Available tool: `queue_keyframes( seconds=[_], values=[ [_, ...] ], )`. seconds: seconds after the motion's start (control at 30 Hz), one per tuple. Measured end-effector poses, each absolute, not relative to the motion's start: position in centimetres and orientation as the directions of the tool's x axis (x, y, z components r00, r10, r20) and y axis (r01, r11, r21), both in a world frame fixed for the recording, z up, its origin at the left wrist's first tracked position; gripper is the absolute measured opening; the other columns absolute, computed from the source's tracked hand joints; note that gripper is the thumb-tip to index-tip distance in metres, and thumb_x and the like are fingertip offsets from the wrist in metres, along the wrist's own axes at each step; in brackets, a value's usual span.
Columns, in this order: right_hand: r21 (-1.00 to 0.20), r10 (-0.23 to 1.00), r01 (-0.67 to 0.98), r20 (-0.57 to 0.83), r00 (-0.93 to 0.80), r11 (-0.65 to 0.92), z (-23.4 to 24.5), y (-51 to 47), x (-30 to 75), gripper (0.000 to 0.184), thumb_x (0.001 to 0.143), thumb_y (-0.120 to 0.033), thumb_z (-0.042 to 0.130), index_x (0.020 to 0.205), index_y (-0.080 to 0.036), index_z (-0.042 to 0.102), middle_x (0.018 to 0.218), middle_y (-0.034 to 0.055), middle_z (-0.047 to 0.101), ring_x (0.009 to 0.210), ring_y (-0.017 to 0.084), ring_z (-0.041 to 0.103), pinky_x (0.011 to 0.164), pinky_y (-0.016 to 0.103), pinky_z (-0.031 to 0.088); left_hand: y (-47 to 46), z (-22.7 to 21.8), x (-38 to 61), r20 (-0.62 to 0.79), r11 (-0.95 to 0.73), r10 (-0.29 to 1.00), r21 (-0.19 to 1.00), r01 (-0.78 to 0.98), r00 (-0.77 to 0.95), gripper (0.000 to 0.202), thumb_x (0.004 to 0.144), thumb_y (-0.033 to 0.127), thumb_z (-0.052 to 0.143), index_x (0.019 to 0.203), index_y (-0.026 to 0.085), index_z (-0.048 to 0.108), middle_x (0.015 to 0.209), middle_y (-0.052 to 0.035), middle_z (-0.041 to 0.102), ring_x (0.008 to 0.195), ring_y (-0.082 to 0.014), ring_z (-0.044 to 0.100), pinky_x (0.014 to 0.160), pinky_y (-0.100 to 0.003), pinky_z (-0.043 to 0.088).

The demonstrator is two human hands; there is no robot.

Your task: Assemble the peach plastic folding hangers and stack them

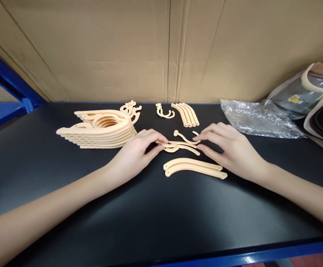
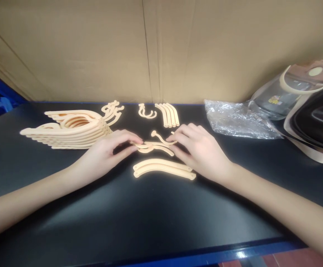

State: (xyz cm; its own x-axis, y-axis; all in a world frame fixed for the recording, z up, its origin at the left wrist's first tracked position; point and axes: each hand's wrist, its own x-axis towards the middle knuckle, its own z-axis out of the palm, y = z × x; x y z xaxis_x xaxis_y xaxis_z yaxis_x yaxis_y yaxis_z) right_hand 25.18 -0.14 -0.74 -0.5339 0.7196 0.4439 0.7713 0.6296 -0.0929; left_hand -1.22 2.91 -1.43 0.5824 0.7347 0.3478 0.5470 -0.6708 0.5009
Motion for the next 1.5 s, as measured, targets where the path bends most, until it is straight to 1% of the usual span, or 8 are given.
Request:
queue_keyframes(
  seconds=[0.2,0.5,0.6,0.9,1.03,1.17,1.3,1.5],
  values=[
    [-0.065,0.732,0.775,0.386,-0.561,0.629,-1.8,1.2,26.1,0.026,0.097,-0.027,0.049,0.113,-0.021,0.069,0.113,0.0092,0.065,0.098,0.023,0.058,0.085,0.041,0.045,3.0,-1.6,-1.4,0.395,-0.722,0.690,0.425,0.546,0.606,0.021,0.098,0.024,0.048,0.104,0.020,0.068,0.109,-0.0047,0.068,0.100,-0.0189,0.061,0.092,-0.037,0.048],
    [0.091,0.714,0.781,0.352,-0.605,0.617,-1.2,1.1,26.2,0.023,0.098,-0.021,0.047,0.098,-0.019,0.070,0.106,0.0087,0.066,0.094,0.024,0.056,0.081,0.040,0.043,2.3,-1.7,-1.1,0.374,-0.769,0.631,0.188,0.610,0.680,0.031,0.100,0.021,0.040,0.122,0.021,0.063,0.121,-0.0076,0.063,0.107,-0.0228,0.057,0.092,-0.041,0.048],
    [0.128,0.713,0.781,0.340,-0.614,0.611,-1.3,1.2,26.1,0.023,0.098,-0.017,0.044,0.093,-0.015,0.066,0.104,0.0100,0.066,0.092,0.024,0.056,0.081,0.039,0.042,2.0,-1.6,-1.0,0.399,-0.775,0.620,0.177,0.607,0.675,0.032,0.100,0.021,0.040,0.127,0.017,0.058,0.127,-0.0093,0.060,0.112,-0.0232,0.055,0.096,-0.042,0.047],
    [0.000,0.717,0.800,0.442,-0.538,0.600,-1.2,0.9,25.6,0.014,0.100,-0.018,0.041,0.095,-0.017,0.054,0.100,0.0094,0.065,0.089,0.023,0.056,0.079,0.037,0.042,1.5,-1.0,-0.9,0.493,-0.793,0.576,0.141,0.593,0.652,0.037,0.098,0.022,0.047,0.134,0.014,0.045,0.133,-0.0121,0.055,0.123,-0.0226,0.050,0.105,-0.039,0.042],
    [0.017,0.620,0.723,0.499,-0.605,0.691,-0.6,0.0,25.0,0.010,0.098,-0.013,0.043,0.099,-0.018,0.052,0.100,0.0088,0.066,0.093,0.022,0.058,0.080,0.037,0.043,1.4,-0.9,-1.0,0.556,-0.801,0.560,0.173,0.573,0.615,0.051,0.098,0.025,0.048,0.146,0.018,0.030,0.146,-0.0124,0.042,0.135,-0.0221,0.041,0.112,-0.037,0.036],
    [0.131,0.441,0.586,0.534,-0.721,0.800,-0.5,-0.8,24.7,0.009,0.096,-0.010,0.047,0.099,-0.017,0.053,0.100,0.0093,0.067,0.101,0.023,0.059,0.083,0.037,0.045,1.5,-1.0,-1.1,0.574,-0.854,0.477,0.123,0.506,0.666,0.035,0.101,0.018,0.042,0.136,0.018,0.045,0.128,-0.0084,0.059,0.117,-0.0203,0.053,0.099,-0.035,0.043],
    [0.181,0.399,0.569,0.548,-0.736,0.802,-0.5,-1.0,24.6,0.011,0.095,-0.007,0.047,0.098,-0.014,0.055,0.102,0.0109,0.068,0.103,0.024,0.059,0.082,0.037,0.045,1.6,-1.0,-1.0,0.574,-0.881,0.419,0.071,0.468,0.703,0.023,0.100,0.016,0.043,0.118,0.014,0.058,0.103,-0.0062,0.066,0.094,-0.0191,0.055,0.082,-0.032,0.044],
    [0.151,0.360,0.640,0.720,-0.594,0.754,-0.4,-1.3,24.9,0.013,0.087,-0.011,0.063,0.094,-0.020,0.057,0.100,0.0096,0.067,0.091,0.022,0.062,0.074,0.035,0.048,0.6,-0.5,-0.4,0.563,-0.845,0.534,0.322,0.427,0.631,0.017,0.098,0.019,0.050,0.111,0.013,0.060,0.092,-0.0025,0.064,0.083,-0.0139,0.054,0.076,-0.025,0.044]
  ],
)
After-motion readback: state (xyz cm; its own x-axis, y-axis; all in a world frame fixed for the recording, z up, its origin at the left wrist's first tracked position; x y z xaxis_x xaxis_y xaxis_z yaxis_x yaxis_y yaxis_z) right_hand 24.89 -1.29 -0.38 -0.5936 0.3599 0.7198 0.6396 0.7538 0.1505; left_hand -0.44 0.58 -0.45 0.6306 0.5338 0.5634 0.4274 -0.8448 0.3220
